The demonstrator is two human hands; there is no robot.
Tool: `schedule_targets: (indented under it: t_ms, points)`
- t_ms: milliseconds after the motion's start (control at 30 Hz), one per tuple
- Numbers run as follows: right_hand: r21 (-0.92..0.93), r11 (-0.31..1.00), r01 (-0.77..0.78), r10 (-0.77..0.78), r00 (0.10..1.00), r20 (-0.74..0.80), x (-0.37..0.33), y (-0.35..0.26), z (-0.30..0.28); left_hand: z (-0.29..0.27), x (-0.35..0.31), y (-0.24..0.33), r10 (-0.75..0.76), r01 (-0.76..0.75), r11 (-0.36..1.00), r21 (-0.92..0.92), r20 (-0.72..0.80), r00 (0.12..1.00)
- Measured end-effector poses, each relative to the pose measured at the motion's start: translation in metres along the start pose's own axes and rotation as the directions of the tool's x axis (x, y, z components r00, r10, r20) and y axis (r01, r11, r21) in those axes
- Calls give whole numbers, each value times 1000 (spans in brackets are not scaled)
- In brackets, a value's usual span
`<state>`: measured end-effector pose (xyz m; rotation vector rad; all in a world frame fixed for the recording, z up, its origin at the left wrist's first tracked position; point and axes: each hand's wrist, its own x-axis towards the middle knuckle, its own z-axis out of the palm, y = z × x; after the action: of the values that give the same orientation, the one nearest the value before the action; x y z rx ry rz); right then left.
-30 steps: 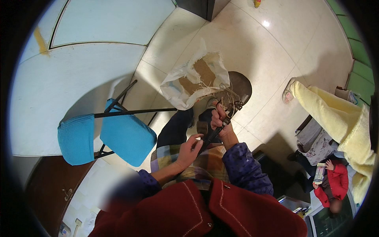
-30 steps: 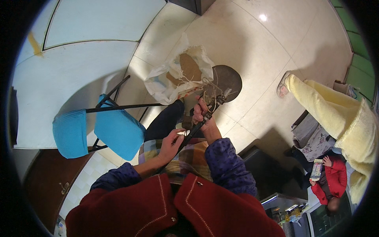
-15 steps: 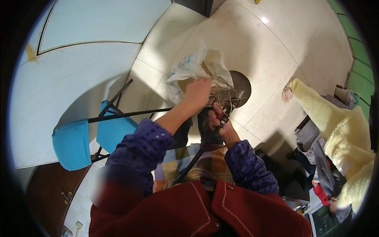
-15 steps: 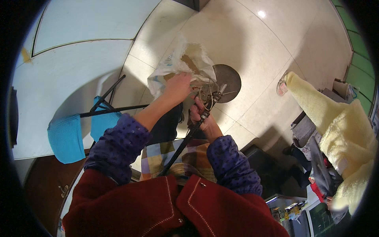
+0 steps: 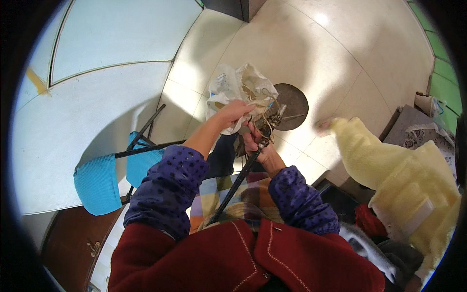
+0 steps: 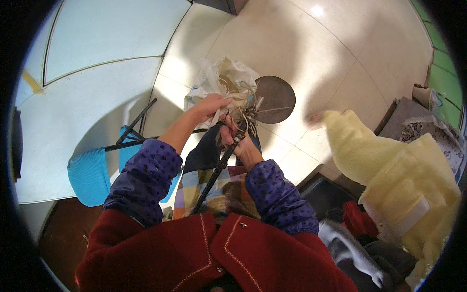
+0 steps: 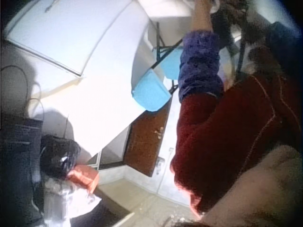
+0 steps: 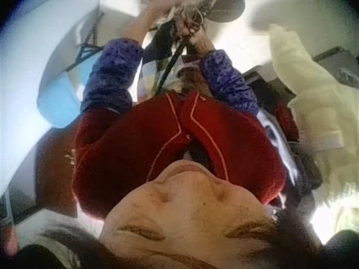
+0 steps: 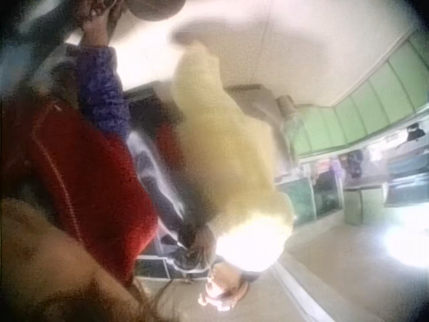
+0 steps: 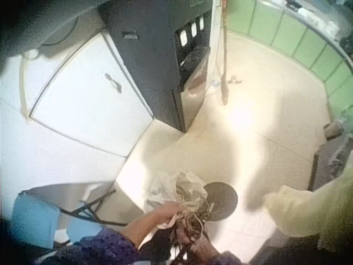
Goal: The person walks through a room holding a long fishing rod and a small net. They stop near a chair, pick up a white sack, and then proceed to attach the net to the end of the rod using a string or cord.
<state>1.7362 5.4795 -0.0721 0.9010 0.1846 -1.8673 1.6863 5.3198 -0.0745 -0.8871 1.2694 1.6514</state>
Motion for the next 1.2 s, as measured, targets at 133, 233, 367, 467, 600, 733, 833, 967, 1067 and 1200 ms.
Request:
schedule_targets:
  t_ms: [133,233,367,467,600,733,833,967,1067,1200]
  points:
    - [96,995,1,-6,999,49,-5,-4,9,6,-13,-22,199,-180,957,230,-63,978]
    - [97,992,74,-80,995,54,-9,-8,12,12,-22,-42,295,-257,937,236,-141,945]
    - [137,980,146,-151,988,27,-16,-13,13,13,-25,-42,281,-253,938,237,-95,955]
    - [134,973,188,-191,982,9,-19,-15,13,15,-22,-25,328,-230,815,532,-97,940]
    - [187,958,218,-231,972,51,-21,-15,10,33,-25,-3,486,-293,737,609,-177,856]
    - [206,949,238,-270,951,148,-23,-11,4,51,-28,25,728,-556,466,688,60,683]
    - [305,926,224,-266,959,101,-22,-7,-1,62,-26,45,663,-628,329,706,301,685]
    - [302,922,240,-300,938,171,-23,-7,-8,69,-20,63,417,-607,77,791,528,740]
    - [306,918,251,-295,950,105,-29,-5,-13,72,-19,63,266,-576,-19,817,559,785]
    - [326,908,263,-321,937,140,-30,-3,-16,74,-16,66,242,-678,-81,730,675,697]
